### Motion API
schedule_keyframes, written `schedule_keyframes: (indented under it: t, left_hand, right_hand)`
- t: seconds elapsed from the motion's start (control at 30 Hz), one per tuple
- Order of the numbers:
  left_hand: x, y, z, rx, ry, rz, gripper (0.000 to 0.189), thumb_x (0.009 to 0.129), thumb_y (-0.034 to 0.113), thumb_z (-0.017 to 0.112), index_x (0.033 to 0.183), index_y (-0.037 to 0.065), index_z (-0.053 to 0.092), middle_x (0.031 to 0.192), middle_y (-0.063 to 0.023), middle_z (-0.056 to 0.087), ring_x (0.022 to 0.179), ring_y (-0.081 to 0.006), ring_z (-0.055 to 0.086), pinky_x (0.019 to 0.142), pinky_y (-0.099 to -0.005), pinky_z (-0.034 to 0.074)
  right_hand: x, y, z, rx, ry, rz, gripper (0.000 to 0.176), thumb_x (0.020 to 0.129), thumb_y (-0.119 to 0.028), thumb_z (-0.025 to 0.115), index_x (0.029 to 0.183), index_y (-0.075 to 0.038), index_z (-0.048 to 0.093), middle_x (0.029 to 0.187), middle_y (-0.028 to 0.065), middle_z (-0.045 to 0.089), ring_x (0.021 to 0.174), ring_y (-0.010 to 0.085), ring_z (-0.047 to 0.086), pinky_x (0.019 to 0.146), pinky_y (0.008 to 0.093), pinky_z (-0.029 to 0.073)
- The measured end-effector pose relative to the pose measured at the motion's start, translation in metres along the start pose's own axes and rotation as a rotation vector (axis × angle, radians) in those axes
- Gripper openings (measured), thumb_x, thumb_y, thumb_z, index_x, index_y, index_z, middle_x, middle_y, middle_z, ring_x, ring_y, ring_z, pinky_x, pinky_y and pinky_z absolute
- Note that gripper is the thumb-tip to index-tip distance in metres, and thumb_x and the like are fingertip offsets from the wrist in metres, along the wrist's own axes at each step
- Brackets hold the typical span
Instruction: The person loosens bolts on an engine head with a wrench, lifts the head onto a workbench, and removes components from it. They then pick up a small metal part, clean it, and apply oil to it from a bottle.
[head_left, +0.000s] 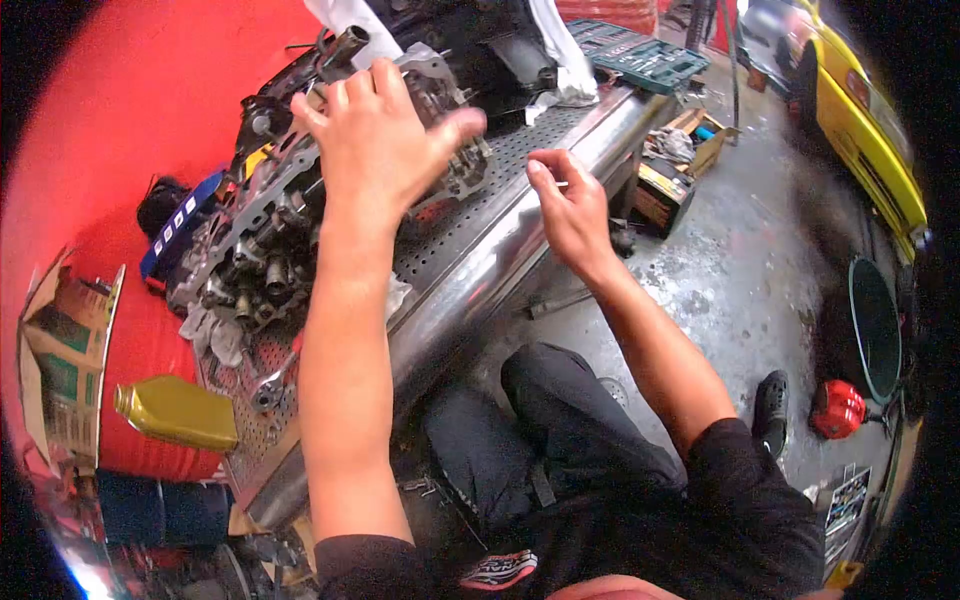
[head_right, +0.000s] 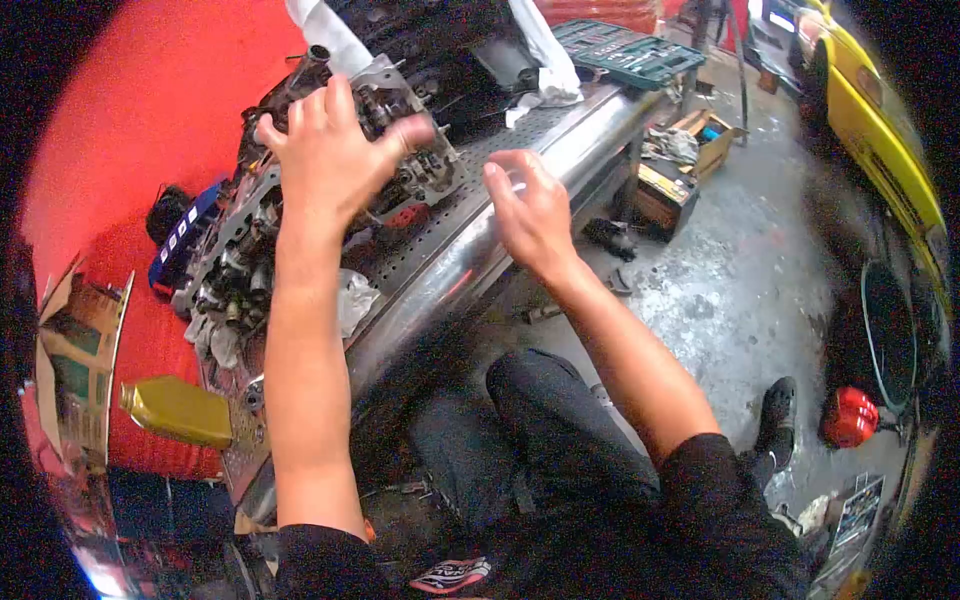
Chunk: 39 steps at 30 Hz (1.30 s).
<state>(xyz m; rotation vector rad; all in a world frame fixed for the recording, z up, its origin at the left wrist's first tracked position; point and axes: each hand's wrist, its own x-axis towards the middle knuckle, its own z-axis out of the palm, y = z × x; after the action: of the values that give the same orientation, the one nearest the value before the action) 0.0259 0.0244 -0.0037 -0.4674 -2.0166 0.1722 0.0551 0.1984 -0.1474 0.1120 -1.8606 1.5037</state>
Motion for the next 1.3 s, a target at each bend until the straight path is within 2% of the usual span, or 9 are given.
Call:
schedule_keyframes:
  t: [0.07,0.27,0.43,0.6,0.9,1.07,1.17,1.23,1.3]
  left_hand:
    - [-0.008,0.005,-0.005,0.052,0.021,0.031,0.094,0.062,0.065,0.082,0.125,0.000,0.054,0.114,-0.0142,0.065,0.116,-0.0308,0.057,0.106,-0.0647,0.030]
    - [0.003,-0.011,-0.001,0.055,-0.035,0.057,0.080,0.079,0.067,0.067,0.127,0.002,0.060,0.116,-0.0148,0.069,0.110,-0.0297,0.064,0.108,-0.0573,0.032]
    - [0.007,-0.012,-0.006,-0.065,-0.075,-0.030,0.061,0.092,0.057,0.059,0.127,0.008,0.065,0.124,-0.0149,0.068,0.114,-0.0286,0.064,0.108,-0.0544,0.034]
    - [0.000,-0.010,0.017,0.089,-0.367,-0.160,0.101,0.075,0.049,0.079,0.156,0.014,0.030,0.153,-0.0070,0.044,0.141,-0.0259,0.040,0.115,-0.0629,0.023]
    - [0.022,-0.024,0.023,-0.225,-0.205,-0.259,0.058,0.096,0.059,0.052,0.133,0.015,0.062,0.119,-0.0124,0.069,0.115,-0.0319,0.062,0.113,-0.0559,0.028]
    - [0.005,-0.004,0.004,-0.082,-0.359,-0.263,0.102,0.067,0.042,0.085,0.150,0.006,0.038,0.148,-0.0114,0.050,0.139,-0.0287,0.042,0.120,-0.0591,0.017]
    - [0.009,-0.018,0.021,-0.164,-0.269,-0.220,0.085,0.073,0.038,0.082,0.143,0.006,0.046,0.140,-0.0124,0.056,0.133,-0.0299,0.048,0.116,-0.0579,0.025]
    - [0.018,-0.011,-0.004,-0.346,-0.125,-0.157,0.049,0.086,0.042,0.068,0.123,0.009,0.066,0.115,-0.0167,0.069,0.107,-0.0348,0.064,0.103,-0.0557,0.040]
    - [0.023,-0.034,0.049,-0.375,0.000,0.074,0.039,0.098,0.041,0.051,0.104,0.008,0.071,0.098,-0.0219,0.071,0.088,-0.0416,0.068,0.077,-0.0542,0.051]
  right_hand:
    - [0.016,0.011,0.007,-0.042,0.018,0.046,0.029,0.097,-0.027,0.060,0.110,-0.002,0.066,0.106,0.0175,0.069,0.096,0.0329,0.067,0.086,0.0399,0.051]
    - [0.034,0.046,0.049,0.005,0.045,0.050,0.028,0.099,-0.024,0.055,0.111,0.000,0.062,0.108,0.0203,0.064,0.106,0.0343,0.062,0.095,0.0415,0.048]
    - [0.033,0.064,0.063,-0.448,-0.001,-0.464,0.026,0.086,-0.002,0.048,0.106,0.012,0.058,0.111,0.0270,0.058,0.108,0.0392,0.056,0.097,0.0462,0.046]
    - [0.029,0.042,0.059,-0.045,0.043,-0.091,0.024,0.096,-0.015,0.051,0.115,0.000,0.050,0.107,0.0223,0.052,0.100,0.0421,0.056,0.091,0.0487,0.047]
    - [0.059,0.075,0.053,-0.174,-0.144,-0.231,0.022,0.078,-0.014,0.055,0.094,0.001,0.054,0.090,0.0221,0.058,0.090,0.0423,0.058,0.080,0.0486,0.047]
    - [0.054,0.075,0.068,-0.128,-0.131,-0.090,0.026,0.076,-0.016,0.056,0.095,0.001,0.060,0.092,0.0211,0.061,0.091,0.0386,0.060,0.081,0.0466,0.049]
    - [0.056,0.084,0.072,-0.127,-0.037,-0.186,0.023,0.073,-0.015,0.056,0.089,0.000,0.062,0.094,0.0197,0.063,0.091,0.0387,0.061,0.083,0.0461,0.050]
    - [0.089,0.147,0.086,-0.756,0.138,-0.674,0.027,0.083,-0.017,0.060,0.107,-0.005,0.065,0.105,0.0177,0.063,0.107,0.0333,0.059,0.096,0.0493,0.047]
    - [0.055,0.100,0.052,-0.648,-0.136,-0.452,0.032,0.090,-0.029,0.053,0.109,-0.005,0.060,0.099,0.0209,0.064,0.100,0.0381,0.061,0.090,0.0515,0.048]
